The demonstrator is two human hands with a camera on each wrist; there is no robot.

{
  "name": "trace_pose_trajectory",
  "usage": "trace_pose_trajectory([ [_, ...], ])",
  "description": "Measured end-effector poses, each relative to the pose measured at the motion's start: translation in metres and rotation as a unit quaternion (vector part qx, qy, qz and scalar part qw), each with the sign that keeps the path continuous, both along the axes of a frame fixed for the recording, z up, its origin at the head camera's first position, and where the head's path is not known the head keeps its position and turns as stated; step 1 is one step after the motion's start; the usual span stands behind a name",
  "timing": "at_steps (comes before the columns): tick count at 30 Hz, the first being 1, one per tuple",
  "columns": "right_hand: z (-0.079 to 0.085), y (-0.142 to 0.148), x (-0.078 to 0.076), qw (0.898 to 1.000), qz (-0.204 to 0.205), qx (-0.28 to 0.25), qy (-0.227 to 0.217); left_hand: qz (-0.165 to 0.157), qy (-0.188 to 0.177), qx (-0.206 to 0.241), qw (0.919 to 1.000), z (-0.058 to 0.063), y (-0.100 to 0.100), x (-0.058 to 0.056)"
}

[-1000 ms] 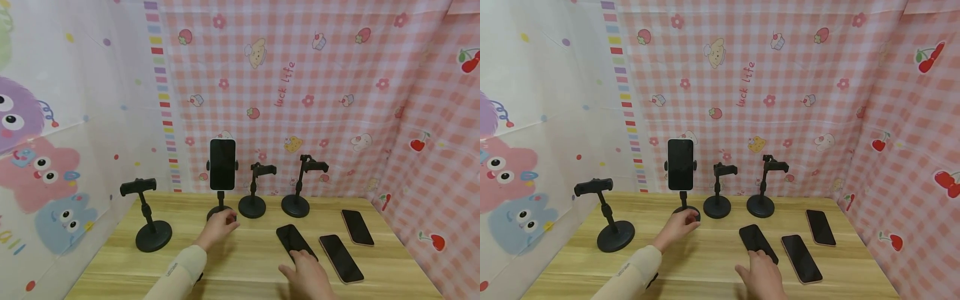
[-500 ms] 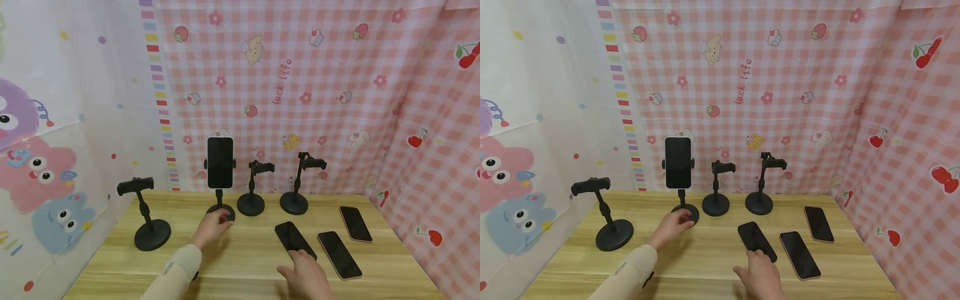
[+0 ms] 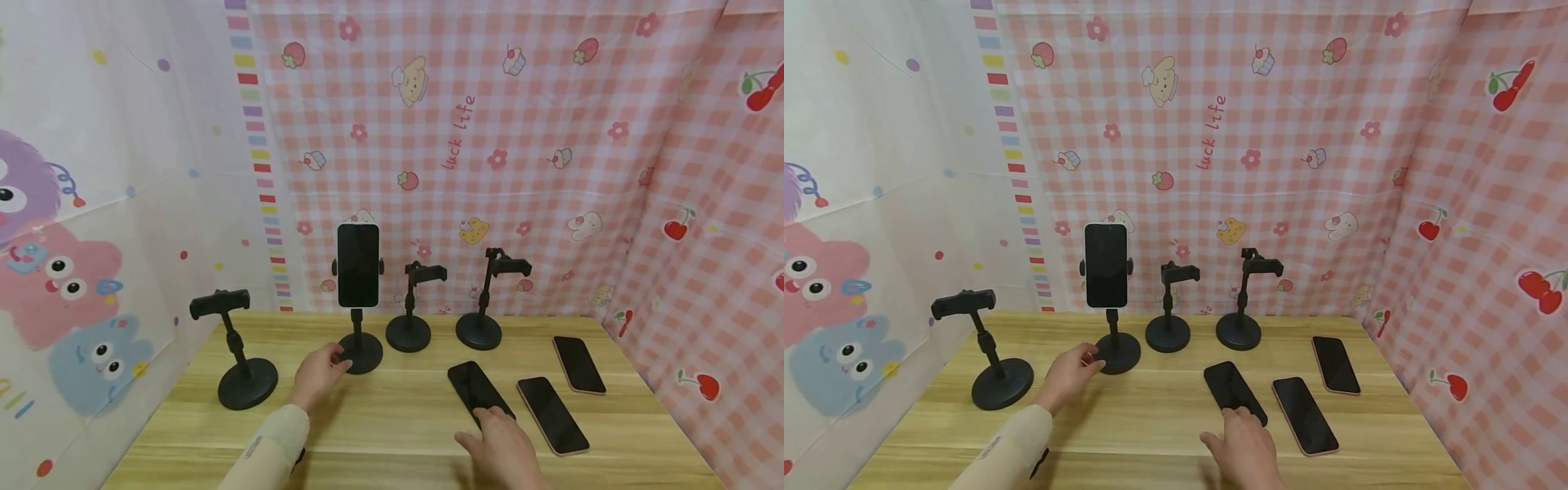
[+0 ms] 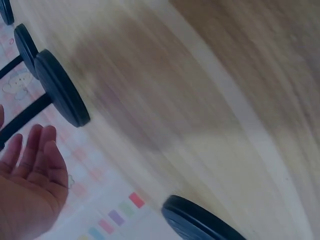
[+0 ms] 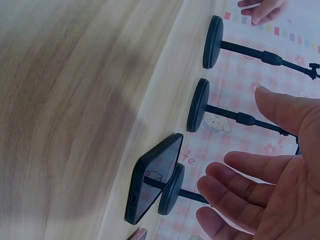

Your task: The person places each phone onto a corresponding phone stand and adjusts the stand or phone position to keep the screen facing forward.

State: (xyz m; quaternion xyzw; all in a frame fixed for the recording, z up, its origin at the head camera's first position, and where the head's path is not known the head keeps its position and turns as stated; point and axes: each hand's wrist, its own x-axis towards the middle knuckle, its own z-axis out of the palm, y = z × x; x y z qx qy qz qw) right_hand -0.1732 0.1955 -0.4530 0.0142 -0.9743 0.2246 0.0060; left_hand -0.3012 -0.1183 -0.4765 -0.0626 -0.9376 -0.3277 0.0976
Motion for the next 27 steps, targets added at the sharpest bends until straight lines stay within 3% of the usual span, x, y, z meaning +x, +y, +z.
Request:
trace_pose_trajectory([
  [6, -0.003, -0.001, 0.0, 0.999, -0.009, -0.001, -0.035, 0.07, -0.029, 0.001, 0.9972, -0.003, -0.019, 0.013],
  [12, -0.005, 0.0, 0.0, 0.999, -0.009, 0.013, -0.035, 0.133, -0.04, 0.014, 0.9902, -0.007, -0.042, 0.025],
  [21, -0.003, -0.002, -0.002, 0.999, -0.005, 0.024, -0.038, 0.228, -0.046, 0.062, 0.9707, -0.007, -0.076, 0.028],
  [27, -0.001, -0.003, -0.004, 0.999, -0.002, 0.023, -0.025, 0.275, -0.025, 0.098, 0.9561, -0.004, -0.093, 0.03],
])
